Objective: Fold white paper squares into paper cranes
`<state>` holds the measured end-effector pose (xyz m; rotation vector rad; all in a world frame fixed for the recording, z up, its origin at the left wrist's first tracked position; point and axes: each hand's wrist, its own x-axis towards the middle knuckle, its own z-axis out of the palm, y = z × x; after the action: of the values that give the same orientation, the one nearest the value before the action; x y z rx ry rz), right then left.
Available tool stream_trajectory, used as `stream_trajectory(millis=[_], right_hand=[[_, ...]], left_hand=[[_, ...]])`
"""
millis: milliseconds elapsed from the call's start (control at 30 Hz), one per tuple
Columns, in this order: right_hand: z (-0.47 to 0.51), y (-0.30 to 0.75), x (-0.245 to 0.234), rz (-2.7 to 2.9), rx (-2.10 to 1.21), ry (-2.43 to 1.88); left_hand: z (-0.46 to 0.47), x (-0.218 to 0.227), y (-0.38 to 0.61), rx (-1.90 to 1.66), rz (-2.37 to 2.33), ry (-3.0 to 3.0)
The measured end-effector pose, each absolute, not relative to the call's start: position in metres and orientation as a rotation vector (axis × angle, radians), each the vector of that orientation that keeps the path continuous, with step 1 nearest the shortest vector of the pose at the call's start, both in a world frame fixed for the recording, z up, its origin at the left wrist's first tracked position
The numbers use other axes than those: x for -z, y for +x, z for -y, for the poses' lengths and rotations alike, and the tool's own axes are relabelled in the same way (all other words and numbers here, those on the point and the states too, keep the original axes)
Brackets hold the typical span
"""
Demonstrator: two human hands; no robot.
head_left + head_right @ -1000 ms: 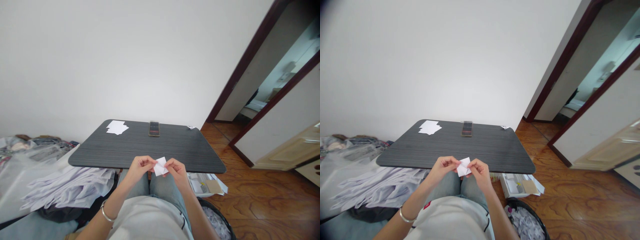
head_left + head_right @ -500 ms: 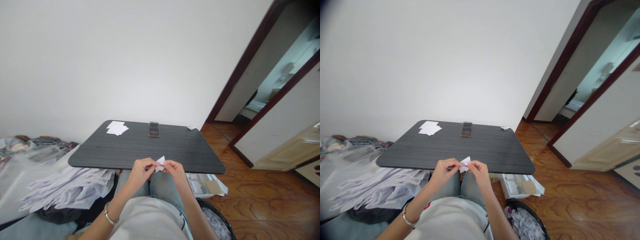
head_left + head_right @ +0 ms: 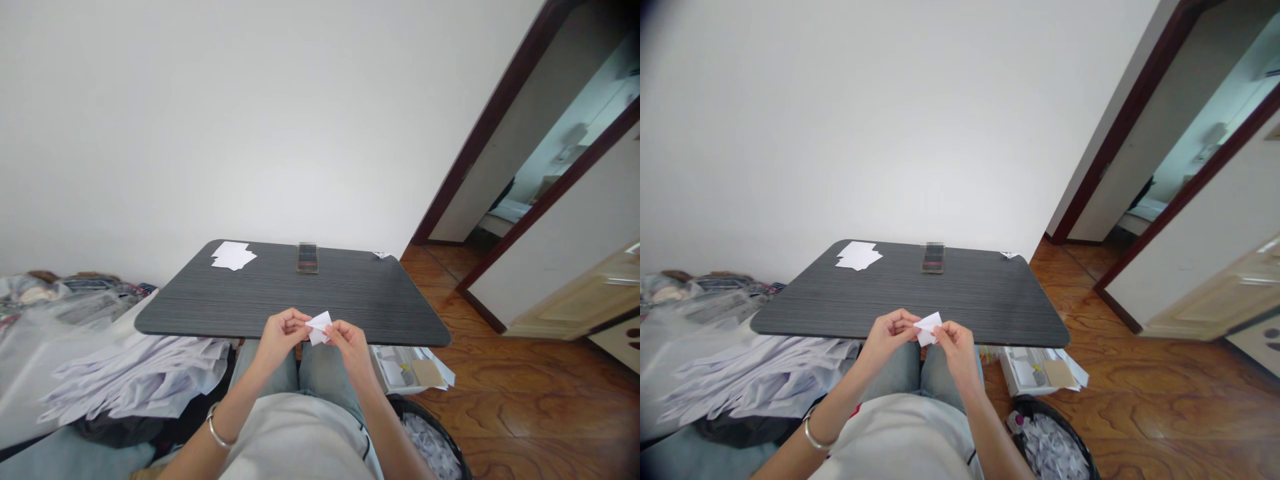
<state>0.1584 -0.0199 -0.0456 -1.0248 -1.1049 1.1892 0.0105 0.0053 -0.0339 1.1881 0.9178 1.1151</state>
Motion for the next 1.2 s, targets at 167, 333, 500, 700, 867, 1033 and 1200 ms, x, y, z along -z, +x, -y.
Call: stream_trajectory(millis=[167, 333, 500, 700, 867, 1033, 1200], right_hand=[[0.0196, 0.1580, 0.0459, 1.111, -1.159, -1.038], [0.0175, 0.1578, 0.0491, 1.109, -1.151, -1.063], [0.0158, 0.1582, 0.0516, 1.117, -1.152, -1.070], [0.0155, 0.1580, 0.0520, 1.136, -1.107, -1.076], [0.0156, 0.1576, 0.0525, 1.138, -1.097, -1.091], [0.0175, 0.1554, 0.0521, 1.153, -1.099, -1.059], [0.0185, 0.1544, 0.0531, 1.165, -1.083, -1.047]], left_hand=[[-0.0037, 0.0339, 0.0103, -1.100, -0.901, 1.156], [-0.0034, 0.0359, 0.0103, -1.102, -0.896, 1.140], [-0.0039, 0.0344, 0.0108, -1.097, -0.883, 1.119], [-0.0037, 0.0320, 0.0103, -1.077, -0.880, 1.084], [-0.0028, 0.0304, 0.0096, -1.075, -0.891, 1.058], [-0.0037, 0.0312, 0.0115, -1.105, -0.908, 1.068], [-0.0055, 0.0351, 0.0104, -1.116, -0.906, 1.105]])
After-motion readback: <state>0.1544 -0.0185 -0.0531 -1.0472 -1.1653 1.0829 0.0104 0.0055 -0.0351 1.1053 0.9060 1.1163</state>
